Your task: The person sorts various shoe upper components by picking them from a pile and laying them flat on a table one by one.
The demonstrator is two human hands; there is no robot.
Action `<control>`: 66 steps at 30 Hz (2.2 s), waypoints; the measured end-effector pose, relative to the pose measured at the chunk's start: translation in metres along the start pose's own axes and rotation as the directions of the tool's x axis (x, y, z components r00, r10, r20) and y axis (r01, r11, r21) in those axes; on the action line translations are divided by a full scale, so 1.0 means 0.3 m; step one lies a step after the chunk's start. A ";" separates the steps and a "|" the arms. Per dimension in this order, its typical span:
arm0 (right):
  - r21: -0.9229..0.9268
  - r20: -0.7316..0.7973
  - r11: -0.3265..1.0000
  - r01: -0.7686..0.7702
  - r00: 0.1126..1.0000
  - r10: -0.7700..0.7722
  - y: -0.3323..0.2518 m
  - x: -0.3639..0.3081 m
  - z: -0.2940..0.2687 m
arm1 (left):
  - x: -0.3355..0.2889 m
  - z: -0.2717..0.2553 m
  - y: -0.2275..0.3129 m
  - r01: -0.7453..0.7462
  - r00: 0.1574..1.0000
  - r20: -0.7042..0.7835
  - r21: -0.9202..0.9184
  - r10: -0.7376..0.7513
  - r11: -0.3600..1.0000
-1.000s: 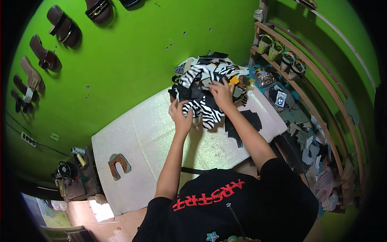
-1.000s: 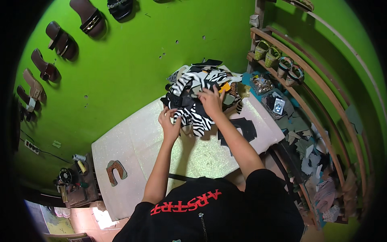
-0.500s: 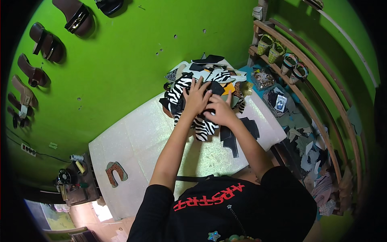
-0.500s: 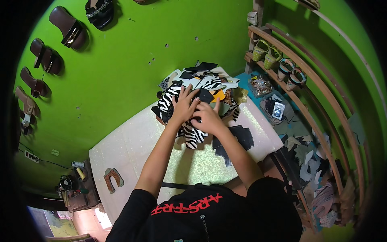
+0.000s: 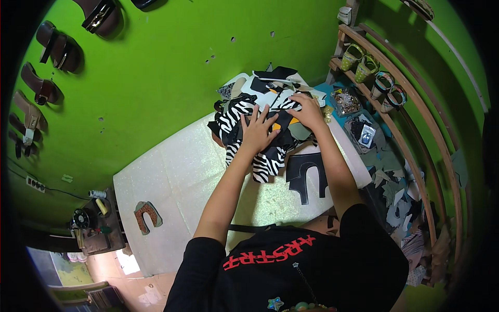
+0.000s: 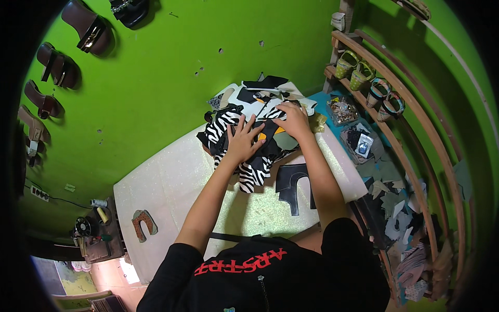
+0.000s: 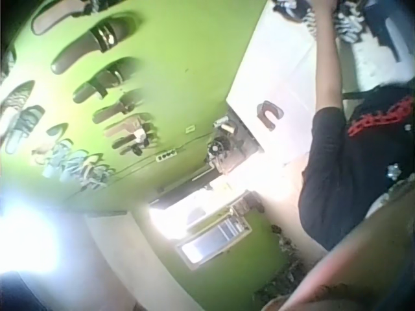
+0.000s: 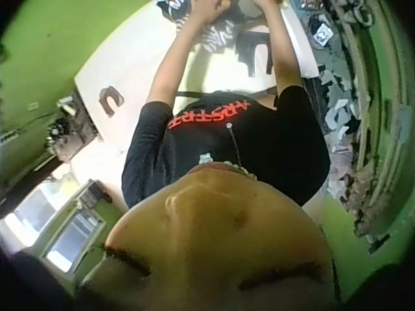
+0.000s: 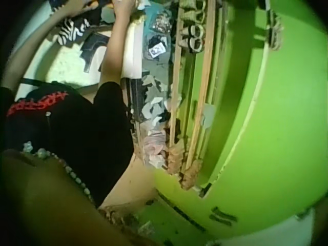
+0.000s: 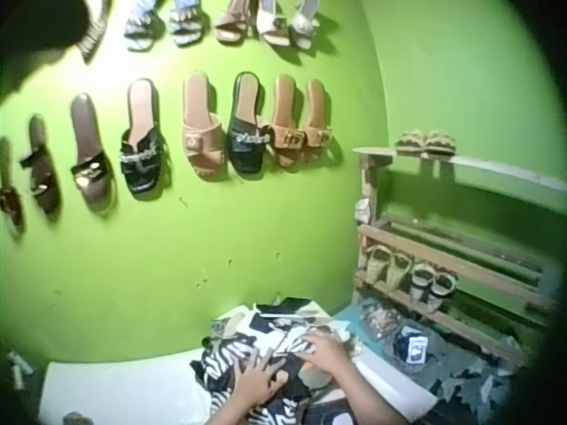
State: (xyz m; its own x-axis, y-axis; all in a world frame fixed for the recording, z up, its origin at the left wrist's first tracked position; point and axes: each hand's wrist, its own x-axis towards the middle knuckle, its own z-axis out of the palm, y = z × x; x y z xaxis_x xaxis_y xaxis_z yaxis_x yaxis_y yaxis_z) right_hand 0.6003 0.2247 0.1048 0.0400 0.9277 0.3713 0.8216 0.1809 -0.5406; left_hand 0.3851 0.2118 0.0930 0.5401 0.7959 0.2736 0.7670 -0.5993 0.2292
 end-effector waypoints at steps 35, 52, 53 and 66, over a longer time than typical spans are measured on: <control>0.796 -0.424 0.593 0.122 0.810 0.404 0.025 0.028 -0.087 | 0.151 -0.164 -0.002 -0.030 0.887 -0.161 -0.956 -0.433 0.293; 0.789 -0.400 0.586 0.186 0.879 0.260 -0.024 0.033 -0.062 | 0.051 -0.102 -0.054 0.201 0.848 0.109 -0.971 -0.519 0.126; 0.795 -0.398 0.578 0.186 0.878 0.265 -0.020 0.031 -0.062 | 0.051 -0.106 -0.046 0.202 0.829 0.097 -0.970 -0.551 0.132; 0.756 -0.415 0.634 0.163 0.868 0.272 0.006 0.014 -0.096 | 0.038 -0.147 0.029 0.254 0.815 0.117 -0.952 -0.568 0.169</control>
State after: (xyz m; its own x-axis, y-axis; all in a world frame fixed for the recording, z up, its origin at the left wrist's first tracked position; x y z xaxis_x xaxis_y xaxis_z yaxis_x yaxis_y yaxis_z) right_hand 0.6183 0.2194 0.1273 0.4937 0.7193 0.4887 0.0976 0.5126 -0.8531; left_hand 0.3827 0.2120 0.1394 0.0454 0.9988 -0.0166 -0.0631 0.0194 0.9978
